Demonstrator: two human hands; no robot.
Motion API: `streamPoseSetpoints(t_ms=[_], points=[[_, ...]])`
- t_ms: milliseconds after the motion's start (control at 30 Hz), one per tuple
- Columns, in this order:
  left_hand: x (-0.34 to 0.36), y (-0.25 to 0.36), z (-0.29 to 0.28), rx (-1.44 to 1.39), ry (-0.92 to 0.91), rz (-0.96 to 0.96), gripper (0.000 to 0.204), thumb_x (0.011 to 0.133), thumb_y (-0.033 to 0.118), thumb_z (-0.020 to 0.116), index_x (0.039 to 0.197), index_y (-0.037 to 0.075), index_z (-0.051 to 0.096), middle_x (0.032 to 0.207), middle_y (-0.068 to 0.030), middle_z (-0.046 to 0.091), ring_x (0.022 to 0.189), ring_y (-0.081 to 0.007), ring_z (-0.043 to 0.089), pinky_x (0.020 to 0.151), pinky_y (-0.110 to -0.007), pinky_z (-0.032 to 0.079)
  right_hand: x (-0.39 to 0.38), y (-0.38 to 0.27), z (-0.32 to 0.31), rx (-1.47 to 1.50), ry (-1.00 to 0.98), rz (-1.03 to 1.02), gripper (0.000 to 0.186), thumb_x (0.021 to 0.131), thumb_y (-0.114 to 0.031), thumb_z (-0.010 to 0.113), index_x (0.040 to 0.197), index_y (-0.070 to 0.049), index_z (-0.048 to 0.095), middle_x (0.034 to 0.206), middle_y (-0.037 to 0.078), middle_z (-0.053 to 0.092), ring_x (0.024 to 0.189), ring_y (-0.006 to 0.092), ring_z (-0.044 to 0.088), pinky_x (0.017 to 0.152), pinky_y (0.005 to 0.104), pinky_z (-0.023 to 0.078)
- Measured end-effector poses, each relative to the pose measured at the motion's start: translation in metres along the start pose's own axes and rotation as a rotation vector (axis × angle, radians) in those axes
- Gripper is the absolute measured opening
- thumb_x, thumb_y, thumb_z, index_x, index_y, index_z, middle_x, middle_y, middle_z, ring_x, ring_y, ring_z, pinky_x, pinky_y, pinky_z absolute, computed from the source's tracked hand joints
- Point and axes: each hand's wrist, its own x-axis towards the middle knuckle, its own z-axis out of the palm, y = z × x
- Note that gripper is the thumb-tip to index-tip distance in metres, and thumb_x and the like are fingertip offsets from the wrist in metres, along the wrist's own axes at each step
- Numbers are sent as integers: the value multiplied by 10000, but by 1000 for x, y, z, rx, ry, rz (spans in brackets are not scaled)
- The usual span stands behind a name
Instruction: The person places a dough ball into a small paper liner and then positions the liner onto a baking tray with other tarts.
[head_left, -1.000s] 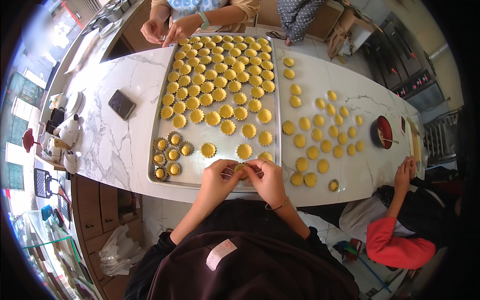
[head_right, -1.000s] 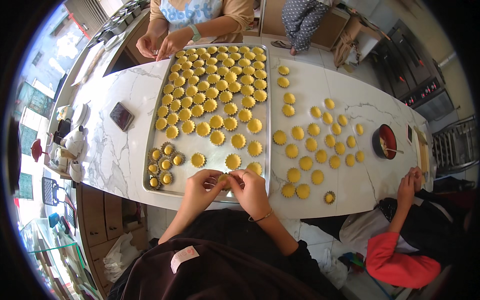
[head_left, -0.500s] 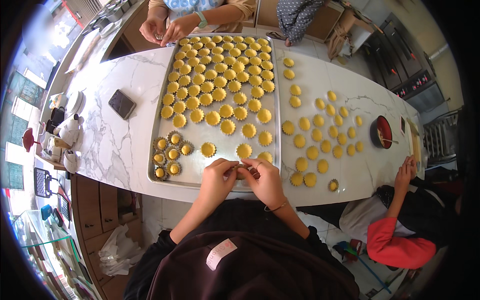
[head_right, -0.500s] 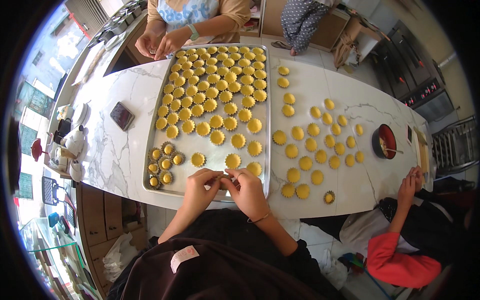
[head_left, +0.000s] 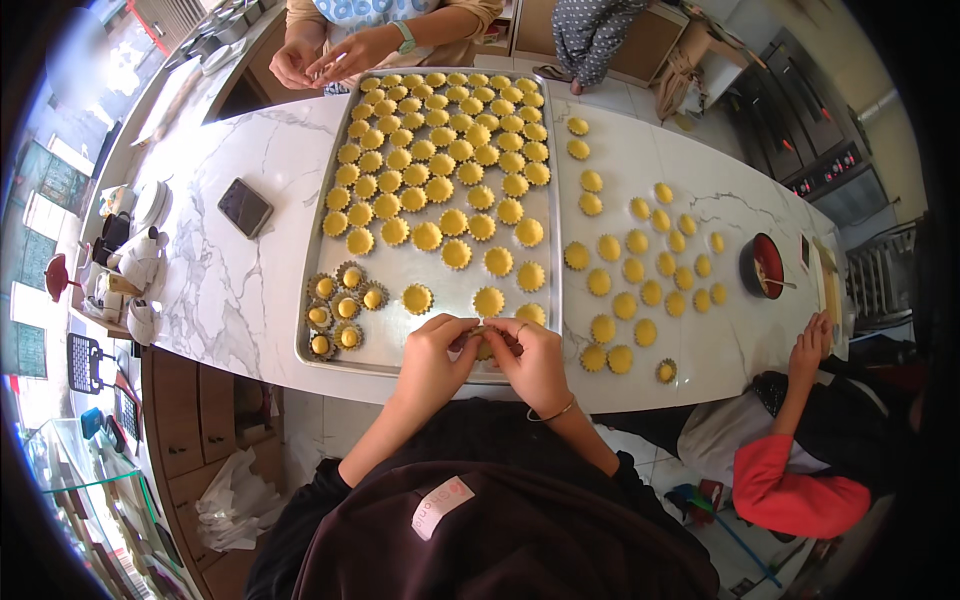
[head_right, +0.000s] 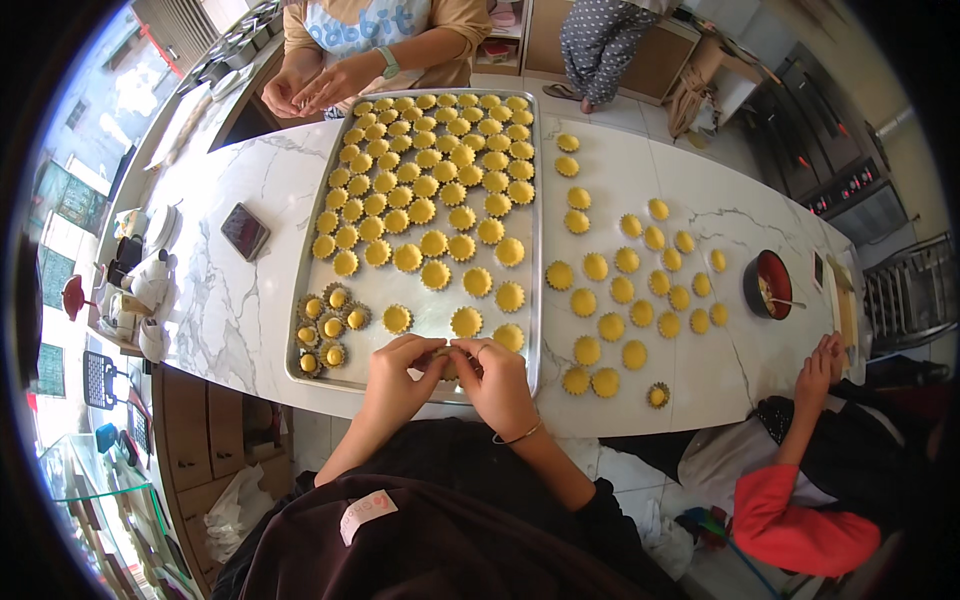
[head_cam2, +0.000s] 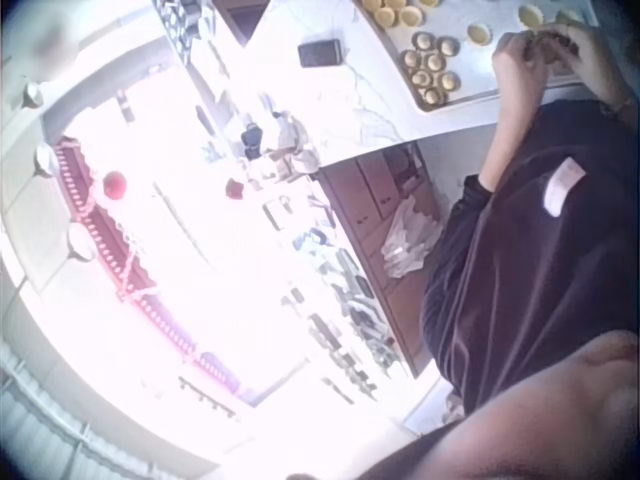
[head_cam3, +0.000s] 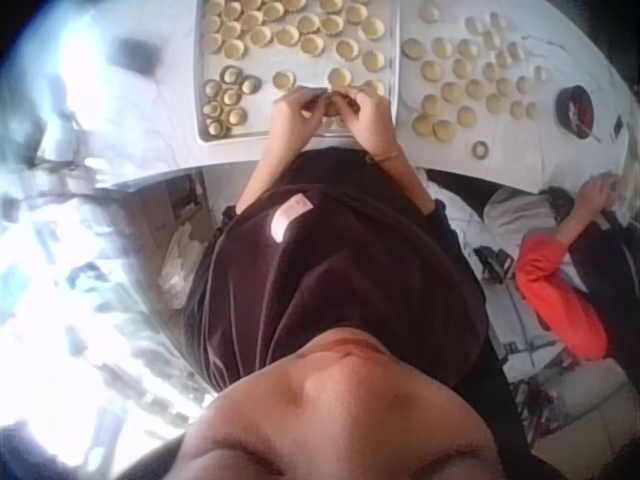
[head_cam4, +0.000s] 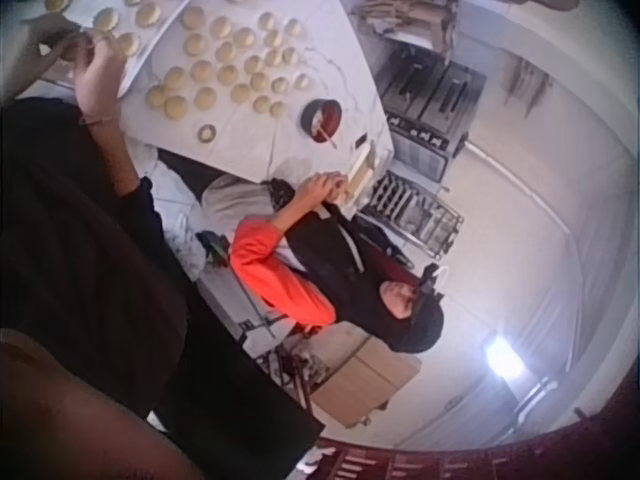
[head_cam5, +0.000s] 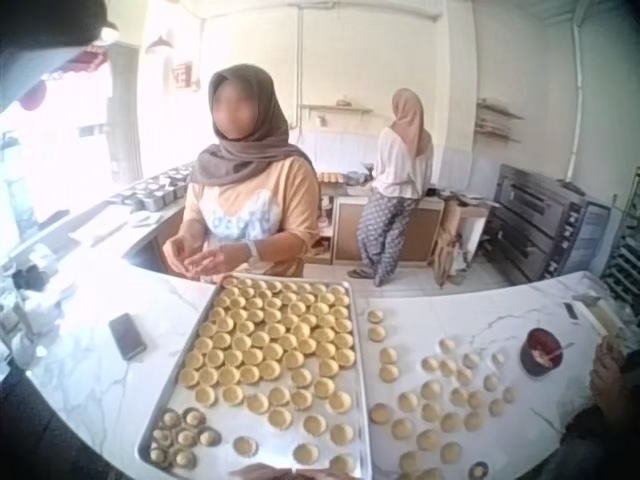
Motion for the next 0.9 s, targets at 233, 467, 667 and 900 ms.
streamPoseSetpoints(t_ms=[233,467,667,900], points=[[-2,-11,2,-3,-5,10,167,760,22,649,919,-29,657,774,-152,634,637,-243,627,604,-311,509,1,-10,-1,22,-18,-4,160,834,-71,642,964,23,642,791,144,643,654,220,653,573,280,510],[-1,4,0,0,11,-114,185,754,-4,654,938,-26,661,801,-140,655,680,-194,661,623,-282,525,-2,2,8,113,87,60,166,824,-70,650,964,18,642,786,140,634,642,234,638,568,292,504],[-2,-5,-2,82,-43,-43,178,768,24,664,938,-29,657,796,-143,656,674,-181,661,607,-273,523,2,-13,-2,-105,-1,-120,148,824,-62,652,942,27,646,825,143,639,661,227,639,569,287,503],[-3,-3,3,22,11,-76,175,768,12,656,936,-37,650,807,-144,648,672,-204,664,605,-273,525,-1,-8,5,73,101,2,161,820,-50,651,963,24,647,834,143,632,647,233,631,557,288,501]])
